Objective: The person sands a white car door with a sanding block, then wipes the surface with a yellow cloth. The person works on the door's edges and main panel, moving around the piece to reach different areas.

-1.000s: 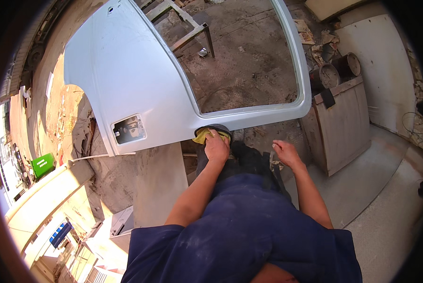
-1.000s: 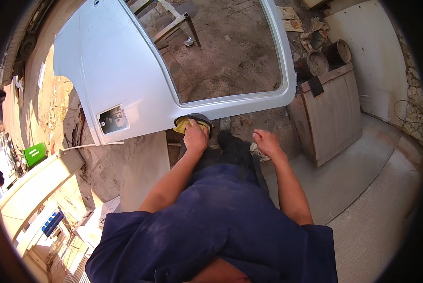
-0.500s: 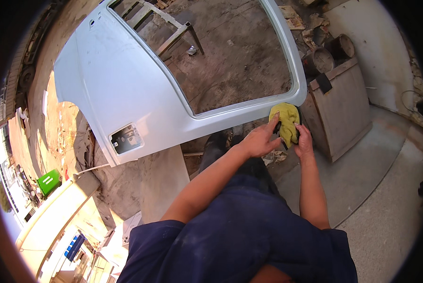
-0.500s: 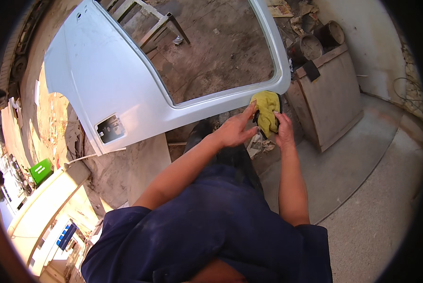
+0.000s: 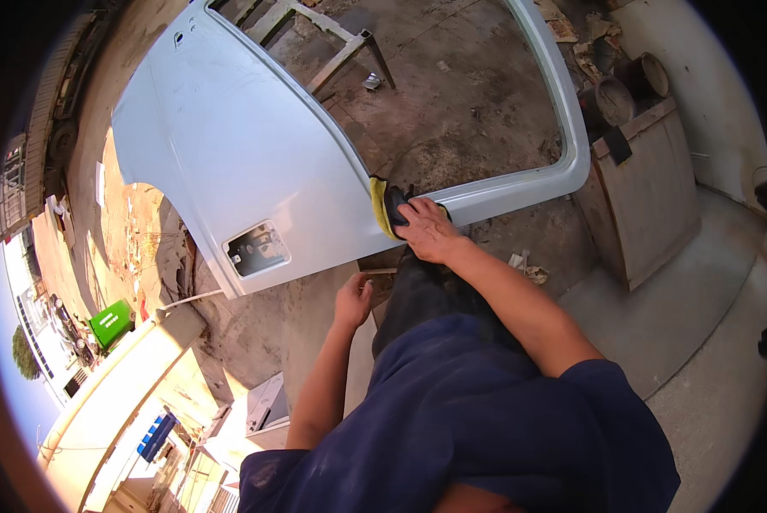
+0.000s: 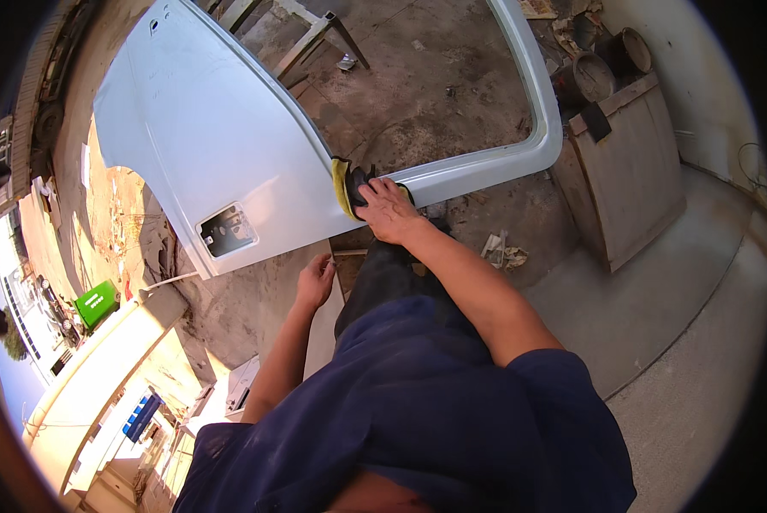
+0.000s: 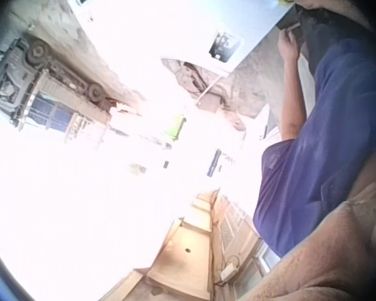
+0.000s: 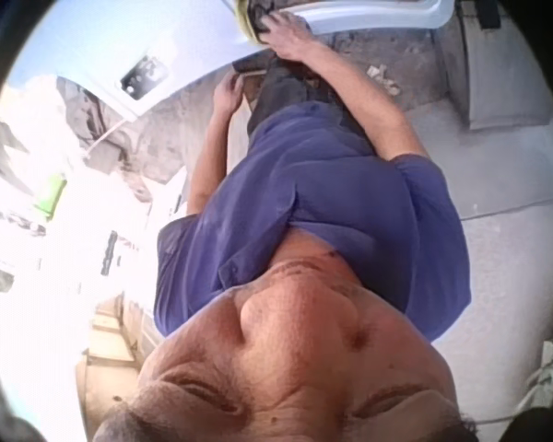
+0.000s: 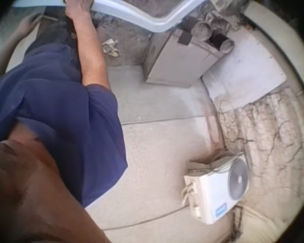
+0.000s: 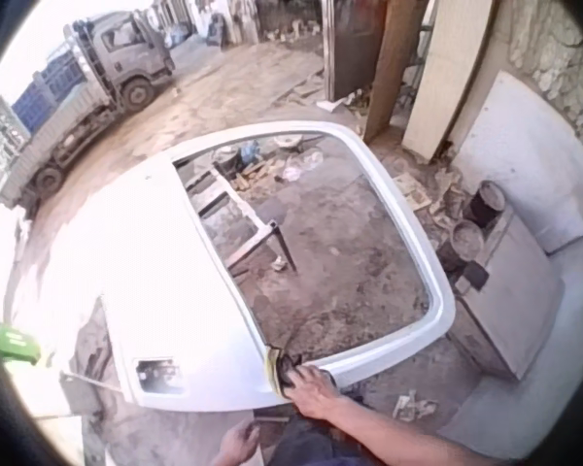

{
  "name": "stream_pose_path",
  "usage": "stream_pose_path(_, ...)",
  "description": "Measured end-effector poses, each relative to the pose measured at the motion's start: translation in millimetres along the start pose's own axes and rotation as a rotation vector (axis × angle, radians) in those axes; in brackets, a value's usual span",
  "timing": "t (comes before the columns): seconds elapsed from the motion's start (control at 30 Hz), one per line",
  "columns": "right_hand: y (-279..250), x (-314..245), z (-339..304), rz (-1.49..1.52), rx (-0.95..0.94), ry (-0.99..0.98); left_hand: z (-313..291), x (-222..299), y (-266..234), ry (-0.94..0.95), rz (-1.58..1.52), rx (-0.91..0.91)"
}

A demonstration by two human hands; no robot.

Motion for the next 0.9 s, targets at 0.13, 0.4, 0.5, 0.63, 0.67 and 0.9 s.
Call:
stream_pose_path(0.13,10,8,-13,-0.024,0.013,0.012,6,-3,8,0.0,-0.059,-0.024)
stream_pose_path(0.4,-63,107,-94,-0.117,-0.022,0.325,36,22,23,0.1,0.032,-0.11)
stream_pose_path(0.5,-88,146,-130,-0.15,-0.009,0.43,42,38,15,0.109,0.059,-0.108)
stream_pose_path(0.63,-120,210,-173,-0.205,0.072,0.452,48,44,15,0.087,0.082,-0.097)
stream_pose_path(0.67,-129,227,-183,-0.233,0.049,0.465,47,49,16,0.078,0.082,-0.087)
stream_pose_path(0.9,-193,324,-230,-0.333,-0.057,0.371,22,86,45,-0.044,0.104,-0.001)
Point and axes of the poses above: each hand's wrist, its own z-axis towards the middle knuckle, its own y-axis out of the palm, x = y × z, the point moved 3 cm from there along z, towards the middle knuckle, and after that the axes turned 5 degrees about z, right-handed, at the moved point
